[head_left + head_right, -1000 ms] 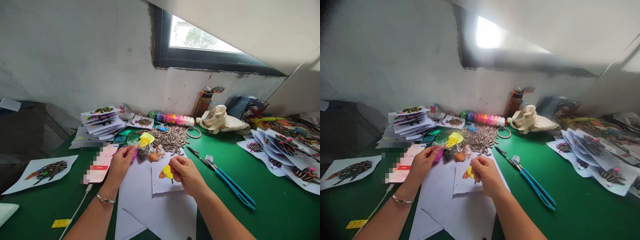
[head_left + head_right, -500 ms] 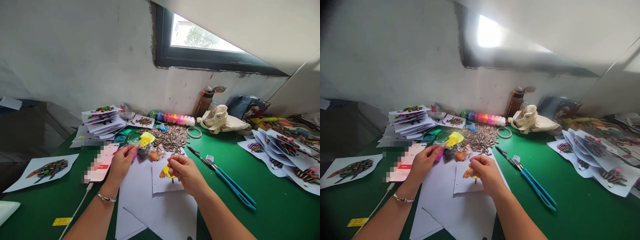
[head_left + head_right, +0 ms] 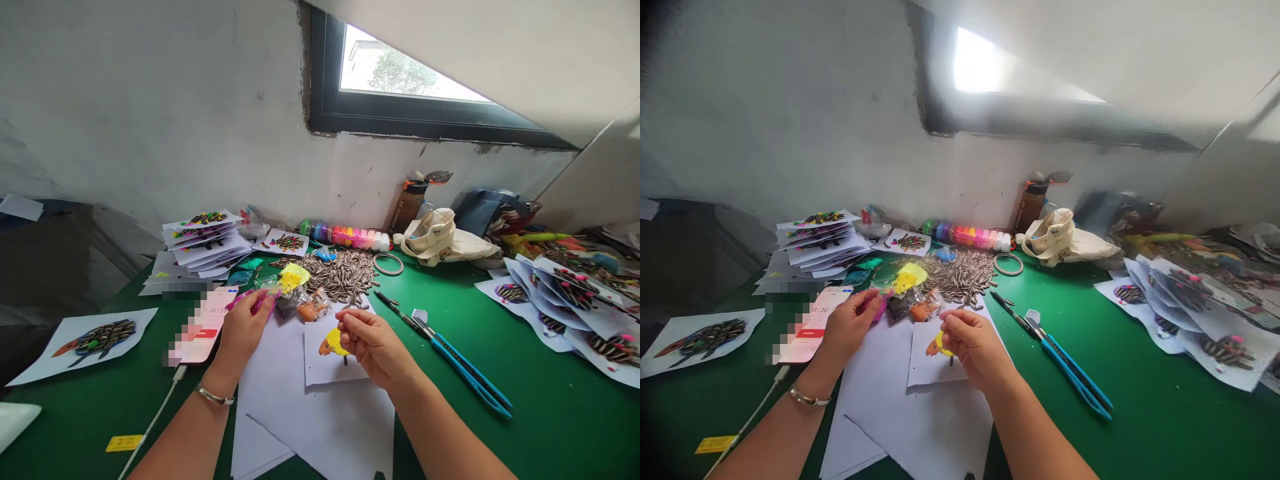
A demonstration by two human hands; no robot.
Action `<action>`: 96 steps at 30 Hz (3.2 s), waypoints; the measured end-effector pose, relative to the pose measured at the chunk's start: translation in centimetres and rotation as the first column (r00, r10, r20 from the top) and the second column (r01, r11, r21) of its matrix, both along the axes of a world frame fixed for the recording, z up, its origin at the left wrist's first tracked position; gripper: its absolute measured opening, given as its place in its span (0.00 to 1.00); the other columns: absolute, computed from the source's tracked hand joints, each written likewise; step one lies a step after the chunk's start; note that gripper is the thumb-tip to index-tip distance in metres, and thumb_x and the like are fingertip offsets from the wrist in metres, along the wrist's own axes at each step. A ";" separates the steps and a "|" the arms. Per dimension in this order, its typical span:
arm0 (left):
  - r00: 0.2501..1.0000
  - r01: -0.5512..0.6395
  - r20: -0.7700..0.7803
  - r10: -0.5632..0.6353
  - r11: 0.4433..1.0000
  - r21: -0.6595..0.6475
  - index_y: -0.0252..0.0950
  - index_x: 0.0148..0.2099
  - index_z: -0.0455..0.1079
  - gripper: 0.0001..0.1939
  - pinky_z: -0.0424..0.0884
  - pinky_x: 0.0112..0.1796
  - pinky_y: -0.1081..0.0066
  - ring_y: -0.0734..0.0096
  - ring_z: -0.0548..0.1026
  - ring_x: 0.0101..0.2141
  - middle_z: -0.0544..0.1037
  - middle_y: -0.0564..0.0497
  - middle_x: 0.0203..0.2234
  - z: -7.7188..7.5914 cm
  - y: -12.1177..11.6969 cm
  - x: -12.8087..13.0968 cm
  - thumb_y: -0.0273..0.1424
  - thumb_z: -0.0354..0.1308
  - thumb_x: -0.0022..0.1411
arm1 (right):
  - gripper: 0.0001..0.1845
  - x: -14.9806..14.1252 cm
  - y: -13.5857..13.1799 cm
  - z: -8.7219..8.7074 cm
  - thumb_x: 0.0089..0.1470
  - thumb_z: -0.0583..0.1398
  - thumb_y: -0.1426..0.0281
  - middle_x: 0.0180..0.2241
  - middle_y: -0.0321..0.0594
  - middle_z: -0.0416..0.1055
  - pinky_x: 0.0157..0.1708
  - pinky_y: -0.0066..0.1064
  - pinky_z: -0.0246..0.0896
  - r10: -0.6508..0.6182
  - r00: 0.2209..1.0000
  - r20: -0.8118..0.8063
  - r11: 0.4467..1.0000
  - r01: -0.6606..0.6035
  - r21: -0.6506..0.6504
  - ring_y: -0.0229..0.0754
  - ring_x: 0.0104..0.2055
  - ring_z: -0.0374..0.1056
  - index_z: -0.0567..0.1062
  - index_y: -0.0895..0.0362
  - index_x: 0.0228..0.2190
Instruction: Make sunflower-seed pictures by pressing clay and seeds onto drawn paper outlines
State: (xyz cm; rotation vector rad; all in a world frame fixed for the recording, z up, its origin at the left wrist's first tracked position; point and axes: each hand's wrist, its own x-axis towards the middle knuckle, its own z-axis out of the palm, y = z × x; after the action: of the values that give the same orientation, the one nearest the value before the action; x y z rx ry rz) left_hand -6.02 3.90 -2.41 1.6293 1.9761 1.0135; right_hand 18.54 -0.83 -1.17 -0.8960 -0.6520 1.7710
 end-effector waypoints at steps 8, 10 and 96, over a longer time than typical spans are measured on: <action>0.997 0.016 -0.078 -0.012 0.999 0.043 0.36 0.48 0.75 0.24 0.71 0.44 0.65 0.56 0.76 0.45 0.80 0.45 0.44 0.3 -0.3 0.3 0.46 0.51 0.59 | 0.14 0.0 -0.1 -0.5 0.44 0.71 0.64 0.22 0.33 0.68 0.25 0.23 0.59 0.044 0.999 -0.006 0.998 -0.043 0.037 0.30 0.22 0.64 0.74 0.59 0.29; 0.996 0.012 -0.084 -0.008 0.999 0.042 0.36 0.48 0.75 0.24 0.71 0.44 0.65 0.57 0.76 0.45 0.80 0.45 0.44 0.3 -0.4 0.2 0.46 0.51 0.59 | 0.16 0.0 -0.1 -0.5 0.46 0.70 0.63 0.19 0.29 0.63 0.22 0.21 0.53 0.039 0.999 -0.007 0.998 -0.038 0.056 0.28 0.20 0.59 0.70 0.58 0.25; 0.958 0.023 0.286 -0.027 1.000 0.016 0.35 0.42 0.77 0.27 0.68 0.33 0.70 0.61 0.76 0.34 0.82 0.48 0.34 -0.5 0.3 -1.1 0.53 0.59 0.53 | 0.10 -0.7 -0.1 -2.7 0.54 0.57 0.66 0.31 0.39 0.77 0.31 0.28 0.63 -0.177 0.616 0.768 0.895 -0.223 0.385 0.40 0.32 0.72 0.77 0.55 0.35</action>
State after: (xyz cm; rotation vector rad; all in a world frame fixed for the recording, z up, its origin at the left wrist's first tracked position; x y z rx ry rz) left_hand -7.09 4.17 -2.89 1.4177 1.7554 1.1807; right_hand 17.82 -0.96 -3.88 -1.3330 -1.5909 1.0651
